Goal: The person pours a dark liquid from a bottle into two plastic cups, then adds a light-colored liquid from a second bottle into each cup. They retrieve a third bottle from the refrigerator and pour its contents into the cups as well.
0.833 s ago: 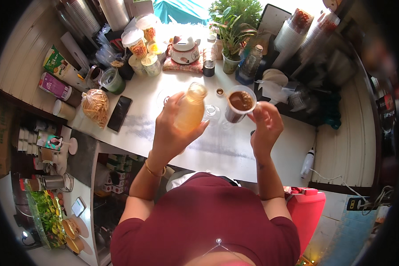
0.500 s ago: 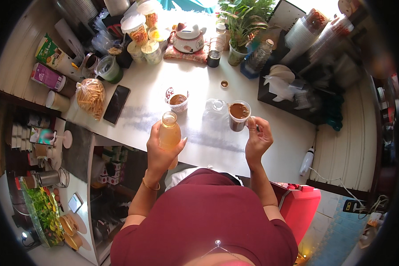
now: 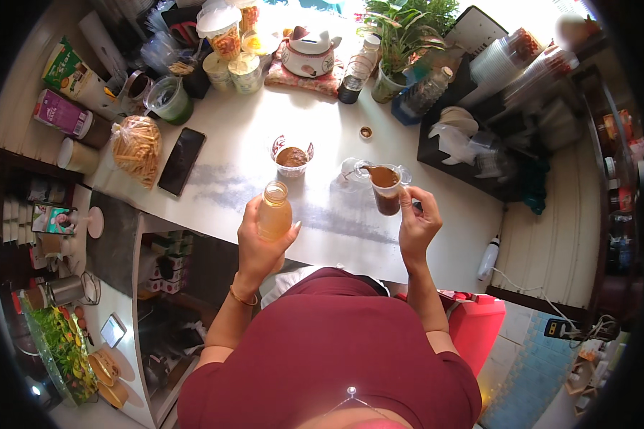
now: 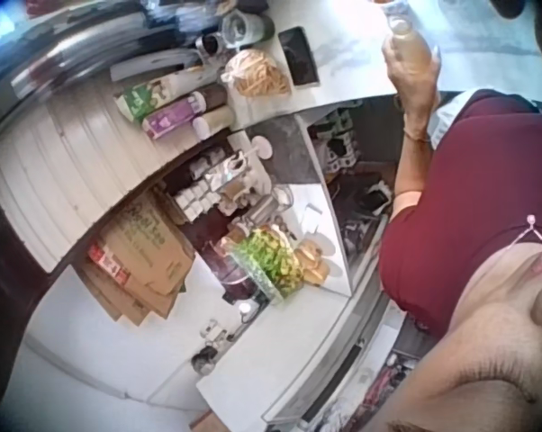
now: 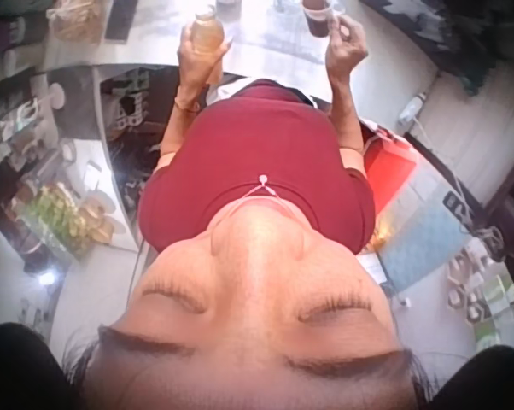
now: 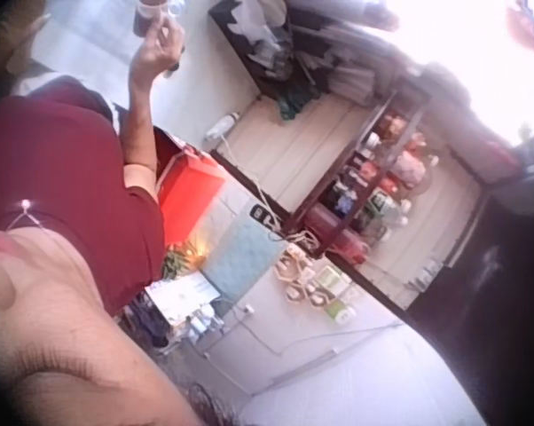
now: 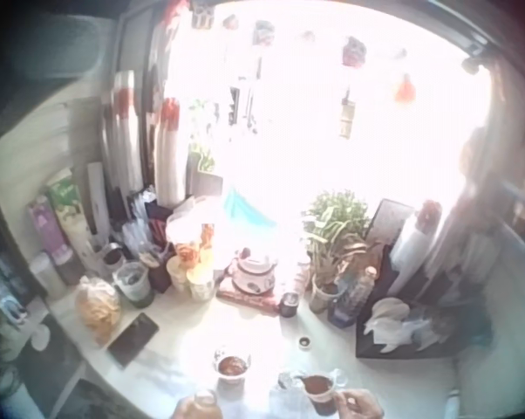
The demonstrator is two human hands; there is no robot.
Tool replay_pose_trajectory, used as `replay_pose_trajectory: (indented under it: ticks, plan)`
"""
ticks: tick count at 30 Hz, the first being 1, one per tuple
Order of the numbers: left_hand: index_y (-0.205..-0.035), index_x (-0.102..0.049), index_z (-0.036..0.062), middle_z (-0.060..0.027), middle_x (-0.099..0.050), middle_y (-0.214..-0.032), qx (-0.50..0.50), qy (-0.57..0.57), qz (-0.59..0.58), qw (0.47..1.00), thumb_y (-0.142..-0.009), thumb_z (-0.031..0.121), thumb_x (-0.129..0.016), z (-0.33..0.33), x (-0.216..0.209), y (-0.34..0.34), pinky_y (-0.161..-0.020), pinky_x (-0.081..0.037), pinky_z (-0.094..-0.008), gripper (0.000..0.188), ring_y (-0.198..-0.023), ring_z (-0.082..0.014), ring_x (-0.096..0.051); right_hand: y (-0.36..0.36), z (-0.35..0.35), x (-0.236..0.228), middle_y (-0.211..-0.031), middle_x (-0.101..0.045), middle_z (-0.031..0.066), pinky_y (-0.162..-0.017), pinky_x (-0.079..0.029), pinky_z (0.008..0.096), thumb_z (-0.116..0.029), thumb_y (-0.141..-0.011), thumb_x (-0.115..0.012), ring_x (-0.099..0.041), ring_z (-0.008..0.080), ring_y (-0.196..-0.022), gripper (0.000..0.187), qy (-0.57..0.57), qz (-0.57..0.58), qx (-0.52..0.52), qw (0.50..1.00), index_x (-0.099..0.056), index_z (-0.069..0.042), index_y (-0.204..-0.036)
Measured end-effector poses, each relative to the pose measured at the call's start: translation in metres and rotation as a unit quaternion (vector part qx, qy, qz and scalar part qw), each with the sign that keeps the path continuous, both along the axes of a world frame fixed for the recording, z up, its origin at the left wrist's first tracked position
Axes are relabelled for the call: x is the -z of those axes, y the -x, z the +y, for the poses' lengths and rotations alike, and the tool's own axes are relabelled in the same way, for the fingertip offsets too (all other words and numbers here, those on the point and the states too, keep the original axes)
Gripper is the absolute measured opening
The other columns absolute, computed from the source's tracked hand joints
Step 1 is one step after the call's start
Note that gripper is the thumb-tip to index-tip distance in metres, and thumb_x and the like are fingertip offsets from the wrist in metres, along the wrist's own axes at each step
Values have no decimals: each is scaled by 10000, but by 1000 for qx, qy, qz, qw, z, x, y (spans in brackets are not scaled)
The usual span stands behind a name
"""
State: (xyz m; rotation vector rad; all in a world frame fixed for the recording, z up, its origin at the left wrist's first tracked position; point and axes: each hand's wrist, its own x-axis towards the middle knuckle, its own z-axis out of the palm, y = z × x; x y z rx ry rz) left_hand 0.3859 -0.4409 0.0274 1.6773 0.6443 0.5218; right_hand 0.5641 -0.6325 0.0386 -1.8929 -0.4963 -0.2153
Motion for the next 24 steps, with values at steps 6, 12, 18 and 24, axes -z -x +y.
replay_pose_trajectory:
  ticks: [6,12,18,24]
  plan:
    - [-1234,-450,-6,-119,-599,-1076,-4,-5,-5,1000,-725,123,-782,3,5,-1,-833,-495,-317,621,-959,-171,-597,-4,1,-15,-853,-622,72,-673,-571,269,-39,-843,-672,-611,133,-765,85,32,-13,-17,999,-650,15,-905]
    - [-1238,-451,5,-120,-601,-1069,-16,-12,-5,1000,-727,120,-781,4,4,0,-827,-499,-321,619,-950,-174,-599,-8,0,-28,-848,-626,86,-674,-569,274,-35,-835,-678,-617,151,-761,84,59,-23,-42,997,-653,17,-896]
    - [-1242,-448,4,-122,-599,-1069,-20,-5,-8,1000,-724,114,-782,4,8,2,-827,-500,-326,626,-947,-176,-598,-15,1,-38,-836,-634,97,-667,-571,276,-46,-822,-690,-624,159,-742,84,77,-23,-57,995,-662,15,-875]
    - [-1242,-446,0,-125,-591,-1075,-27,-22,-5,999,-727,107,-779,3,6,4,-835,-496,-330,623,-962,-179,-589,-19,2,-46,-832,-636,97,-657,-570,271,-45,-821,-691,-624,150,-731,83,83,-18,-76,993,-668,17,-871]
